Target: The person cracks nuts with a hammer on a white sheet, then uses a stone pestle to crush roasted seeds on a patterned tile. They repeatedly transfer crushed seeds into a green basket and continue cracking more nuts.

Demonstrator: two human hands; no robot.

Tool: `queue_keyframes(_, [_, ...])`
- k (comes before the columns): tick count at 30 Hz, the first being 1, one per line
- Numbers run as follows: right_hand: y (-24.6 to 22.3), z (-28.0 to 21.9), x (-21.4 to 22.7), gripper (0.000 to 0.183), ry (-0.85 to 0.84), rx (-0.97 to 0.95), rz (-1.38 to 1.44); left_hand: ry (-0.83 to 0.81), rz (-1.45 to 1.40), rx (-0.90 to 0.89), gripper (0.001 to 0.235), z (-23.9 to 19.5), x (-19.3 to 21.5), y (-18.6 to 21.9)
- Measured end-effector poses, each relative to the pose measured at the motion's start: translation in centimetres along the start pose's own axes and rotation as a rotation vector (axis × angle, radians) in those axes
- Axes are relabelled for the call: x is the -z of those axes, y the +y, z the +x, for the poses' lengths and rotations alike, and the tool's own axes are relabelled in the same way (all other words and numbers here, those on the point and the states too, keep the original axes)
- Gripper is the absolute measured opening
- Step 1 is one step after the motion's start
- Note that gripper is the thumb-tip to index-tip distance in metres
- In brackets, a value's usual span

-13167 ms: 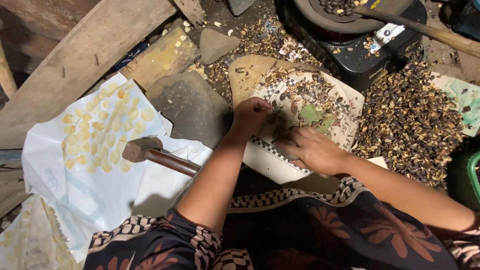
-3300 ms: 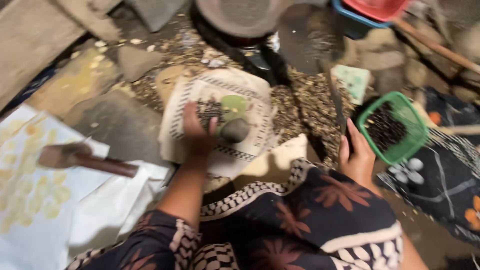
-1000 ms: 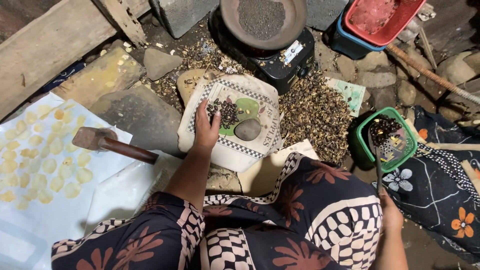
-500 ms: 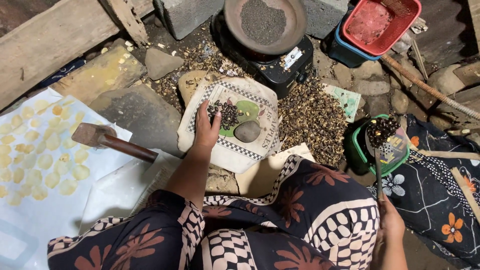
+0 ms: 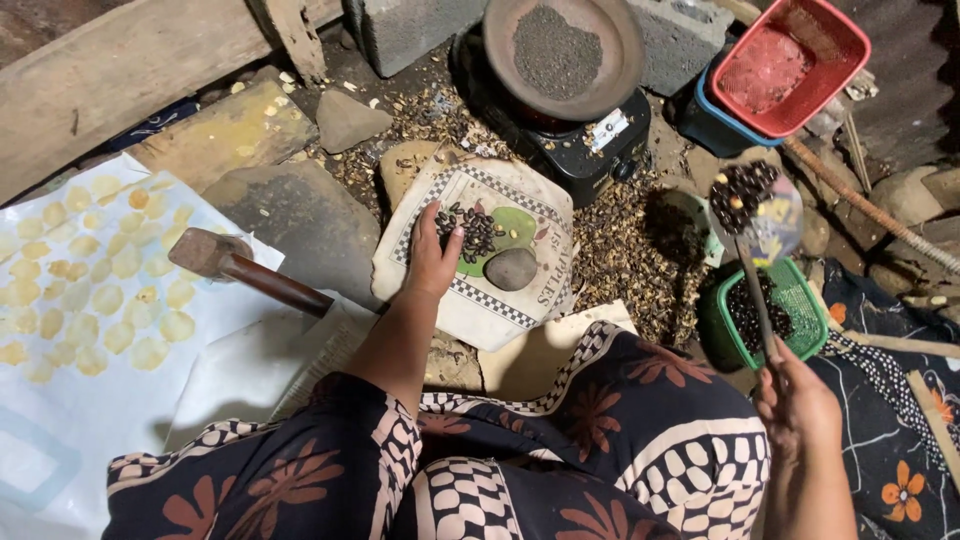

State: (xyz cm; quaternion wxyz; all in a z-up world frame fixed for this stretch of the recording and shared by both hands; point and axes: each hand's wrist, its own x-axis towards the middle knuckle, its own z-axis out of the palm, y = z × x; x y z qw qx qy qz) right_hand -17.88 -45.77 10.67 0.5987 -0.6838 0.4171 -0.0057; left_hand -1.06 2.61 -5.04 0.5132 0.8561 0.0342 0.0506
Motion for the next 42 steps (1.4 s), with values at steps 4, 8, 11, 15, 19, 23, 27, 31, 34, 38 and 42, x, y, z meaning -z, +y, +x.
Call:
queue_keyframes(4, [-4.9, 2.9, -2.8, 0.043, -0.118, 0.065, -0.090, -0.025, -0.003, -0.009, 0.066, 0.1, 0.1, 0.1])
queue_keyframes(8, [-11.6, 3.3, -8.4, 0.044, -0.236, 0.134, -0.254, -0.060, 0.052, 0.013, 0.069, 0.1, 0.4, 0.5])
queue_keyframes(11, [-14.2, 6.1, -13.1, 0.045, -0.295, 0.162, -0.322, -0.112, 0.099, 0.068, 0.069, 0.2, 0.9, 1.6])
queue_keyframes(15, [-14.4, 11.4, -20.2, 0.031, -0.309, 0.166, -0.127, -0.070, 0.122, -0.017, 0.068, -0.1, 0.4, 1.0])
queue_keyframes(19, [-14.6, 14.7, -23.8, 0.033, -0.245, 0.748, -0.571, 0.104, 0.142, -0.226, 0.062, -0.3, -1.1, -0.6])
queue_keyframes(23, [-13.9, 18.8, -23.3, 0.040, 0.176, 1.556, -1.164, 0.116, 0.249, -0.249, 0.065, -0.5, -1.7, -1.0])
queue_keyframes(27, [-12.4, 20.6, -23.1, 0.035, 0.302, 1.481, -1.155, 0.057, 0.287, -0.224, 0.061, -0.9, -1.2, 0.6])
queue_keyframes(31, [-10.1, 23.2, -24.2, 0.031, -0.153, 1.077, -0.653, 0.037, 0.378, -0.216, 0.068, -1.0, -1.4, 0.3])
queue_keyframes(34, [-10.3, 21.0, -24.2, 0.037, -0.322, 0.795, -0.438, 0.036, 0.394, -0.235, 0.070, -1.6, -1.6, 0.3])
queue_keyframes(38, [-11.9, 17.9, -23.3, 0.034, -0.259, 1.255, -0.596, 0.048, 0.399, -0.256, 0.069, -1.1, -1.3, 1.0])
queue_keyframes(42, [-13.7, 18.8, -23.0, 0.038, 0.001, 1.295, -0.851, 0.047, 0.414, -0.291, 0.070, -1.1, -1.1, 1.1])
